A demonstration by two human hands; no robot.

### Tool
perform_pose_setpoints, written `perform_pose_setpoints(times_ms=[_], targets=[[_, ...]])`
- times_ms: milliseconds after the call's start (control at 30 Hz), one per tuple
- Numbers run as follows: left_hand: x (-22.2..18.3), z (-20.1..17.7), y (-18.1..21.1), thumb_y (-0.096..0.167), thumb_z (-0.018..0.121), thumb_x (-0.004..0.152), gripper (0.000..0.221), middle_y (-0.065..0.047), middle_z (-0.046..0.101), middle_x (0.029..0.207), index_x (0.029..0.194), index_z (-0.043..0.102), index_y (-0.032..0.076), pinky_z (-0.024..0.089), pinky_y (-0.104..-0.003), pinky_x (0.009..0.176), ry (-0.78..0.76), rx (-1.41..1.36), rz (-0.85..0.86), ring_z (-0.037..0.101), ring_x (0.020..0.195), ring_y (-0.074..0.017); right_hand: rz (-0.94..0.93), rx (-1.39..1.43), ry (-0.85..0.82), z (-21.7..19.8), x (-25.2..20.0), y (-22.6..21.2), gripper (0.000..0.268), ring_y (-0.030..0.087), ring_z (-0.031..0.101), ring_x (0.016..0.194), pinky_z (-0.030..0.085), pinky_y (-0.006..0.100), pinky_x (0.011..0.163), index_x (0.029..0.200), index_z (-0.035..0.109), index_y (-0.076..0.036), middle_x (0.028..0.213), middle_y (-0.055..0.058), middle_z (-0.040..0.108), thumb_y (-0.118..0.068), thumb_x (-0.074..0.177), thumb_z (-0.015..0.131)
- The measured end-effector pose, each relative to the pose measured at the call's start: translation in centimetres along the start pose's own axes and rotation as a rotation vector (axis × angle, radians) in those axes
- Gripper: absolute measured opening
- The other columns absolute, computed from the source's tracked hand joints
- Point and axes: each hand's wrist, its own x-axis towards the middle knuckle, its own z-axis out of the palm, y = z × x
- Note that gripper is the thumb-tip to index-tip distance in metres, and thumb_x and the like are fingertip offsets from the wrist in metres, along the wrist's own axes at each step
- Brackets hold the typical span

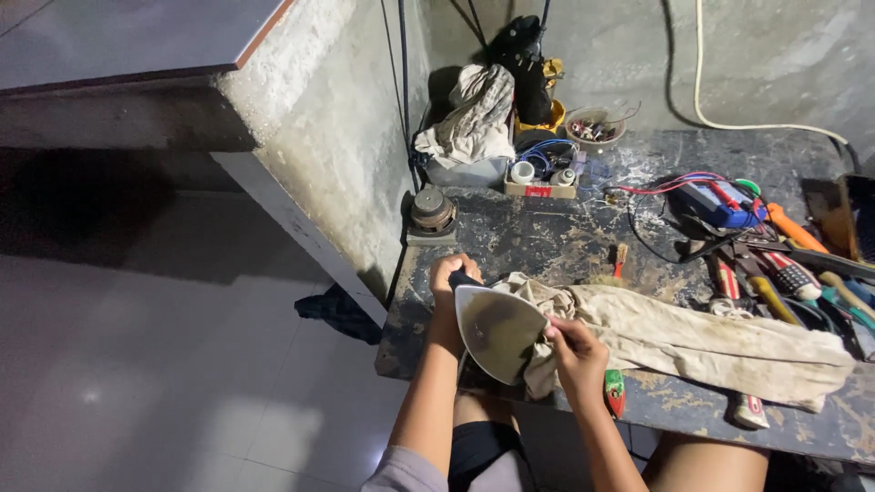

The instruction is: Cleaning the soleplate of an electric iron using a brush, cloth, and screwdriver on a repair workbench.

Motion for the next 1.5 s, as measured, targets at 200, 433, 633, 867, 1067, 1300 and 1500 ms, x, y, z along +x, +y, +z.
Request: perform_pose_setpoints(times_ms=[200, 433, 633, 867, 1067, 1300, 1500], targets=[[-0.5, 1.3, 1.2, 0.029, 0.049, 0.082, 0.028, -0.006, 0.047, 0.06, 0.065, 0.051, 0.007, 0.034, -0.031, 0.051, 0.209, -0.051, -0.068, 0.042, 0.056, -0.0191, 0.084, -0.288, 0.011, -2.2, -0.8, 4.2, 0.012, 0.013, 0.074, 0.086, 0.063, 0.027, 0.079, 0.097, 0.081, -0.004, 0.09, 0.008, 0.08, -0.012, 0.088, 0.079], [-0.4, 1.5, 1.8, 0.033, 0.048, 0.085, 0.032, -0.006, 0.045, 0.054, 0.062, 0.048, 0.011, 0.032, -0.029, 0.048, 0.153, 0.022, -0.056, 0.044, 0.049, -0.0175, -0.066, -0.139, 0.094, 3.8, 2.4, -2.3, 0.013, 0.017, 0.076, 0.086, 0.061, 0.028, 0.079, 0.094, 0.082, -0.009, 0.087, 0.009, 0.08, -0.004, 0.083, 0.084], [2.0, -3.1, -2.1, 0.034, 0.049, 0.084, 0.034, -0.01, 0.049, 0.05, 0.061, 0.052, 0.009, 0.03, -0.028, 0.043, 0.119, 0.244, -0.001, 0.046, 0.042, -0.0178, -0.351, -0.179, -0.019, 9.3, 5.3, -11.5, 0.023, 0.021, 0.079, 0.076, 0.059, 0.033, 0.074, 0.078, 0.081, -0.019, 0.075, -0.002, 0.08, 0.003, 0.079, 0.081], [3.2, -3.8, -2.8, 0.037, 0.053, 0.082, 0.042, -0.014, 0.051, 0.047, 0.058, 0.058, 0.003, 0.027, -0.025, 0.033, 0.074, 0.351, 0.021, 0.04, 0.034, -0.0157, -0.531, -0.115, -0.111, 10.6, 5.1, -13.6, 0.023, 0.019, 0.079, 0.072, 0.061, 0.03, 0.072, 0.077, 0.08, -0.02, 0.081, -0.005, 0.082, 0.003, 0.081, 0.08], [-0.8, 4.2, 3.1, 0.04, 0.052, 0.08, 0.035, -0.004, 0.047, 0.055, 0.059, 0.05, 0.012, 0.026, -0.024, 0.047, 0.221, 0.181, -0.073, 0.041, 0.048, -0.0115, -0.262, -0.053, -0.067, 6.8, 4.3, -7.2, 0.013, 0.018, 0.077, 0.089, 0.057, 0.033, 0.08, 0.092, 0.082, -0.01, 0.086, 0.008, 0.081, -0.002, 0.082, 0.084], [2.0, 0.5, -1.5, 0.033, 0.052, 0.081, 0.041, -0.017, 0.045, 0.046, 0.059, 0.054, -0.001, 0.027, -0.031, 0.036, 0.021, 0.159, 0.028, 0.042, 0.035, -0.023, 0.027, 0.043, -0.017, 1.3, 2.1, -1.9, 0.015, 0.009, 0.061, 0.095, 0.055, 0.035, 0.087, 0.103, 0.079, -0.002, 0.092, 0.011, 0.079, -0.002, 0.087, 0.08], [2.5, 4.4, -0.8, 0.035, 0.048, 0.078, 0.038, -0.004, 0.054, 0.055, 0.057, 0.06, 0.006, 0.033, -0.033, 0.054, -0.015, 0.463, 0.128, 0.047, 0.053, -0.0157, 0.224, 0.134, -0.015, -3.3, 1.4, 5.1, 0.021, 0.013, 0.07, 0.087, 0.058, 0.028, 0.078, 0.101, 0.079, 0.002, 0.097, 0.011, 0.079, -0.013, 0.087, 0.08]])
